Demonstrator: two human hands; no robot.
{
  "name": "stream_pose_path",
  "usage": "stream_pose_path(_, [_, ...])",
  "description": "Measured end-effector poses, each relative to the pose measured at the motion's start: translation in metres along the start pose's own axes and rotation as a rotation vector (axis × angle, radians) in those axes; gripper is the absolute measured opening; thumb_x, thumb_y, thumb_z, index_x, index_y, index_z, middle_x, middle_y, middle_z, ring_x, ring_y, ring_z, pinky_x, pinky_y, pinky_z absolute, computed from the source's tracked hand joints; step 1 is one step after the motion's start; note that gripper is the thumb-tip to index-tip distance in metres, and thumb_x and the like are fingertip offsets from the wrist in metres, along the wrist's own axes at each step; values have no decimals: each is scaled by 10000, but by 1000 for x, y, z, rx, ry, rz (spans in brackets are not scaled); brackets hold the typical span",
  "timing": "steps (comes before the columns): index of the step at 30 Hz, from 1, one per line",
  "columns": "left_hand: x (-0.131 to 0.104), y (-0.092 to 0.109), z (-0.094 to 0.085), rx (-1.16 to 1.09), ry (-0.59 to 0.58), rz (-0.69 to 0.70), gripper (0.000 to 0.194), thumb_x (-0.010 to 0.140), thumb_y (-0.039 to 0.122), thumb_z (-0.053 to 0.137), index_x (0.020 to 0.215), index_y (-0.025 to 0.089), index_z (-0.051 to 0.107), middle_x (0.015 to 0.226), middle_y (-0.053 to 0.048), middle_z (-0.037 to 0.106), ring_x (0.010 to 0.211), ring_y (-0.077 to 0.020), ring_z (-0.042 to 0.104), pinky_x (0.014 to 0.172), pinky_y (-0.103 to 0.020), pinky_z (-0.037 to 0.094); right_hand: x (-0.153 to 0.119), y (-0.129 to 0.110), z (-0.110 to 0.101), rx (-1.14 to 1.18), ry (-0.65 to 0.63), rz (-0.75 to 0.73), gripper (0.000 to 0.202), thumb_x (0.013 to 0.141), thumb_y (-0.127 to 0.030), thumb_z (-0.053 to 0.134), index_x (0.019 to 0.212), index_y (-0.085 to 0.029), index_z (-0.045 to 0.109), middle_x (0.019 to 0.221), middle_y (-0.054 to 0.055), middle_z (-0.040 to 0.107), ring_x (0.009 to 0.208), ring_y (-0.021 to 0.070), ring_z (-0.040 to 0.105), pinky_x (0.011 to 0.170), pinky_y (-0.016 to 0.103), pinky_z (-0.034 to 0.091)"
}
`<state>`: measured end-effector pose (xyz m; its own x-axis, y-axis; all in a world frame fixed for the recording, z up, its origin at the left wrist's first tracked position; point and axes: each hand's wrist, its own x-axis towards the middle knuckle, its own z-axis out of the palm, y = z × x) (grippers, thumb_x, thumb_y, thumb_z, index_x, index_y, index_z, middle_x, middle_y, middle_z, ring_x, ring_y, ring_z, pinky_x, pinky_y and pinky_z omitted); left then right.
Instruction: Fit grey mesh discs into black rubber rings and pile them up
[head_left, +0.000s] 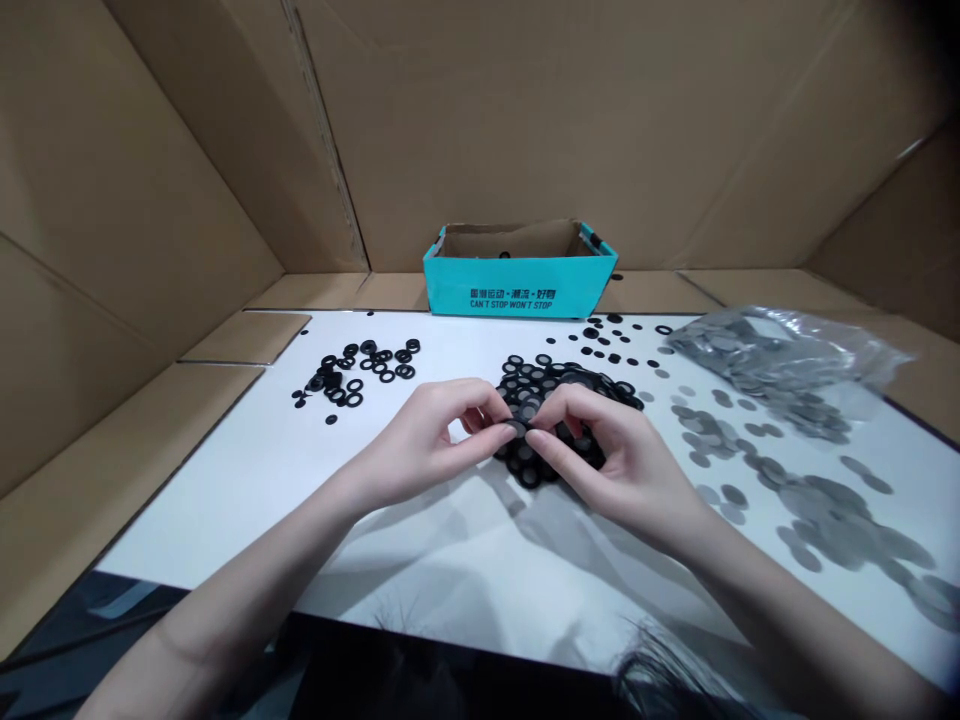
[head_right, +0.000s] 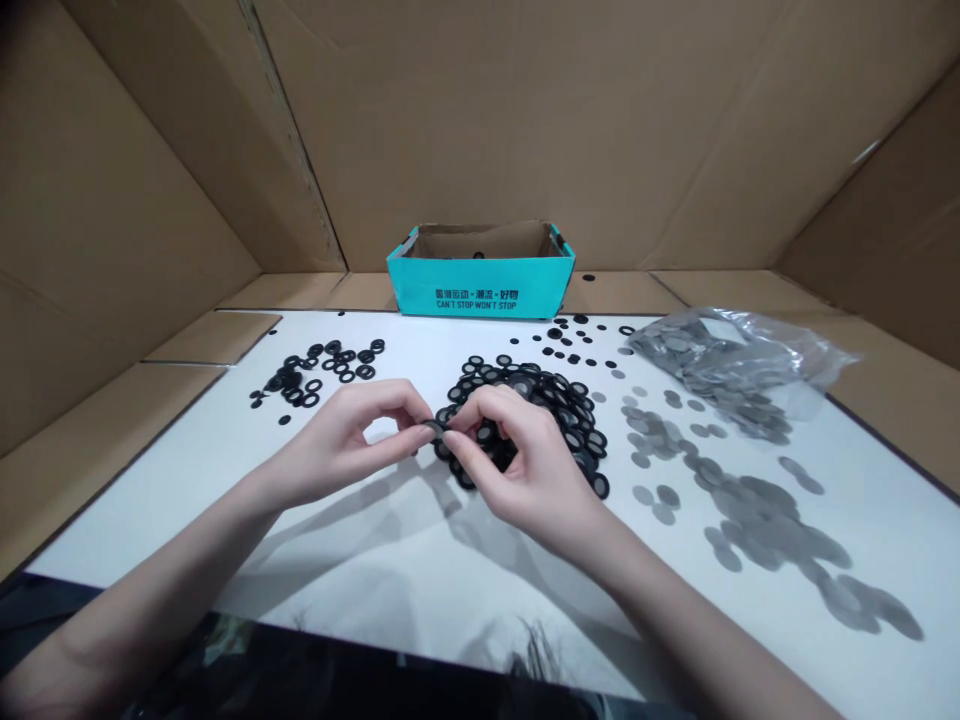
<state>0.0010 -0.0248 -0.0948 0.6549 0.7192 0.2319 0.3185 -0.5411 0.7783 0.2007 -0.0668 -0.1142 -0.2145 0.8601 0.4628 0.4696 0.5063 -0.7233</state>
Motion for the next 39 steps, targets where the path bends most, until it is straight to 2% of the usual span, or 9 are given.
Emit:
stream_pose_path(3, [0,-2,2,-7,15,-4,137,913,250,596,814,160,627,769,-9,641,701,-110,580,605,-206,435,0,0,1,-7,4,-13,156,883,-216,569,733,-228,526,680,3,602,656,158,562,609,293,442])
stream_pose_path(11, [-1,1,-2,-69,-56,-29,152,914,262,600,810,153,621,783,-19,647,708,-115,580,652,-224,456,-3,2,2,12,-7,24,148,884,-234,580,742,-228,535,685,1,600,659,161,563,598,291,436])
stream_pose_path(18, [-2,0,0,43,-7,36,125,905,204,599,794,151,620,772,-7,645,704,-102,585,654,-204,450,-4,2,1,-10,1,-6,155,884,-213,575,734,-226,540,678,1,605,658,165,574,627,304,438])
stream_pose_path(25, [-1,3,-2,122,-57,62,113,915,192,599,812,148,615,777,9,636,710,-90,582,685,-197,449,-6,3,6,-13,9,-17,159,885,-189,574,740,-221,519,685,-6,594,658,154,561,614,292,431])
stream_pose_path(34, [-4,0,-2,130,-62,28,77,899,147,605,850,144,664,772,11,694,700,-92,639,668,-188,477,-1,5,0,-136,-15,-163,88,871,-143,627,823,-215,610,773,16,700,761,173,606,698,314,465])
stream_pose_path(39, [-3,0,-1,65,25,57,52,870,171,662,859,130,693,790,-2,705,694,-85,634,662,-176,485,-1,6,0,-155,4,-175,164,881,-118,603,753,-218,577,699,5,666,722,169,574,669,303,455])
